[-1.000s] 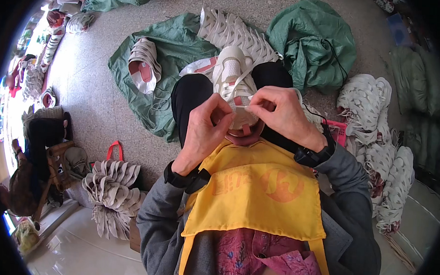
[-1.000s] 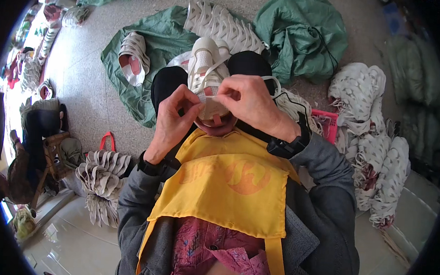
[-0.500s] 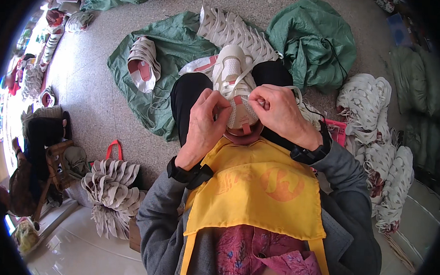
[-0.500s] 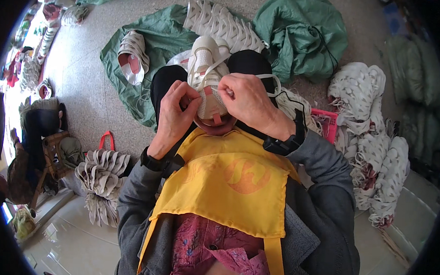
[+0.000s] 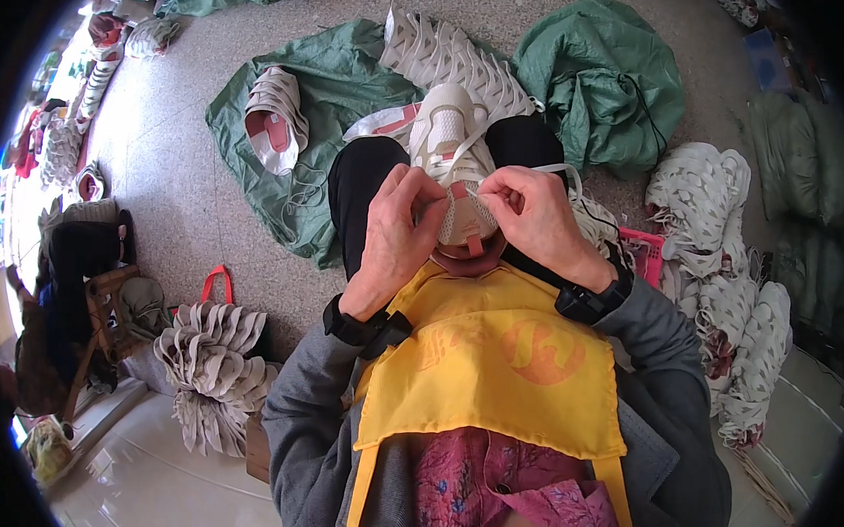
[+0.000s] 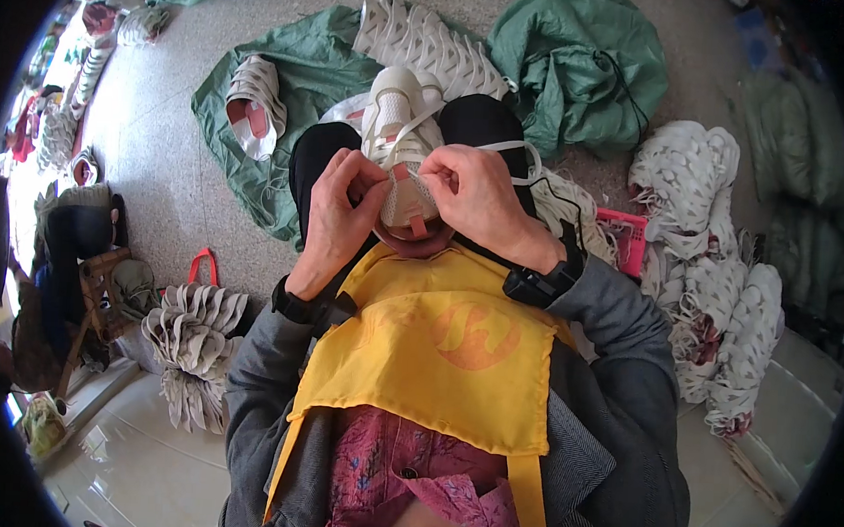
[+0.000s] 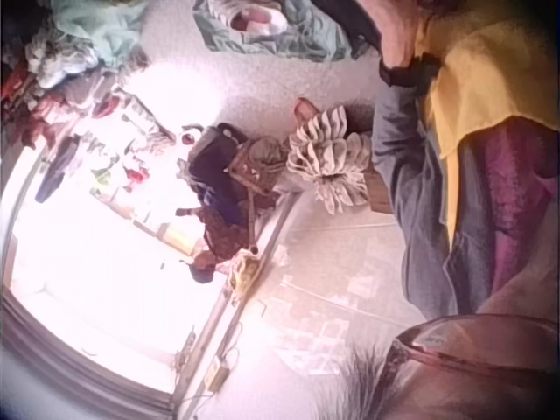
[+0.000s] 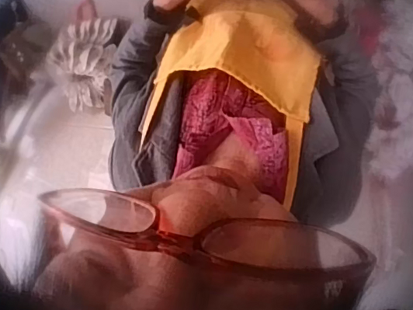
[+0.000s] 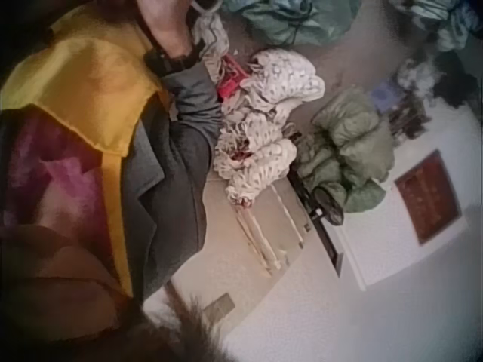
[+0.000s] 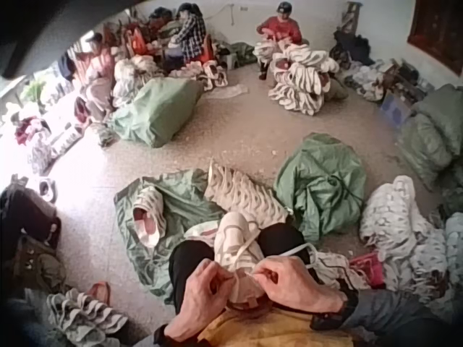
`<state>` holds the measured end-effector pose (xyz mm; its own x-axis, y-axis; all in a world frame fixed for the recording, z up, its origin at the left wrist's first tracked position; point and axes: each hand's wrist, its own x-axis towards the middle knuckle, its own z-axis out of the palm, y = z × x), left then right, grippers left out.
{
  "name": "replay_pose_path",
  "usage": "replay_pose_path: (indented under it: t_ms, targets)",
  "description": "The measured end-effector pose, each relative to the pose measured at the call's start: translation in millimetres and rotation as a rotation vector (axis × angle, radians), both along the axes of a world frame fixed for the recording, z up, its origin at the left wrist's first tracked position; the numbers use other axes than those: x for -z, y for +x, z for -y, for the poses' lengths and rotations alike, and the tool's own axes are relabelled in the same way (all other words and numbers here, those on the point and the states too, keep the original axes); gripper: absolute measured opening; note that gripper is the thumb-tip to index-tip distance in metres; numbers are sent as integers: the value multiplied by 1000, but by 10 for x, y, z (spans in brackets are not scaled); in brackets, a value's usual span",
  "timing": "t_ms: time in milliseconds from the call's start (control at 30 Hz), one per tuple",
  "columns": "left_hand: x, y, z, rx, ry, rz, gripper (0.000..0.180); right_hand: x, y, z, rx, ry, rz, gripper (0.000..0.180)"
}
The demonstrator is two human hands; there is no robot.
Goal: The recorder is threading and lacing white athletic shoes during the manufacturing process.
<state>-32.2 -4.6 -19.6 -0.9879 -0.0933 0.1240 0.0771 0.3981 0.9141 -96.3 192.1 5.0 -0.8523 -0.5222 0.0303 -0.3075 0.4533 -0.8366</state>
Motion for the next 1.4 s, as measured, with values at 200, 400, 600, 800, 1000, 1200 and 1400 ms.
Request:
replay_pose_path:
  t_ms: [200, 400, 600, 800, 1000, 1200, 1400]
  targets:
    - [2, -10, -18, -7, 29, 4, 12, 33, 38, 23, -15, -14, -66, 4]
    - [53, 5, -6, 1, 39, -4, 11, 4, 24, 11, -22, 0, -49, 3]
    - [31, 4, -18, -5, 42, 0, 12, 25, 68, 36, 27, -18, -26, 6]
    - [0, 7, -16, -4, 38, 27, 15, 129, -166, 43, -66, -32, 137, 9]
    - [6, 18, -28, -19, 41, 27, 16, 5, -294, 57, -220, 36, 180, 12]
    - [-12, 1, -32, -11, 36, 5, 17, 7, -249, 171, -205, 111, -132, 7]
    - [0, -32, -28, 7, 16, 9, 15, 58, -301, 109, -224, 82, -68, 12]
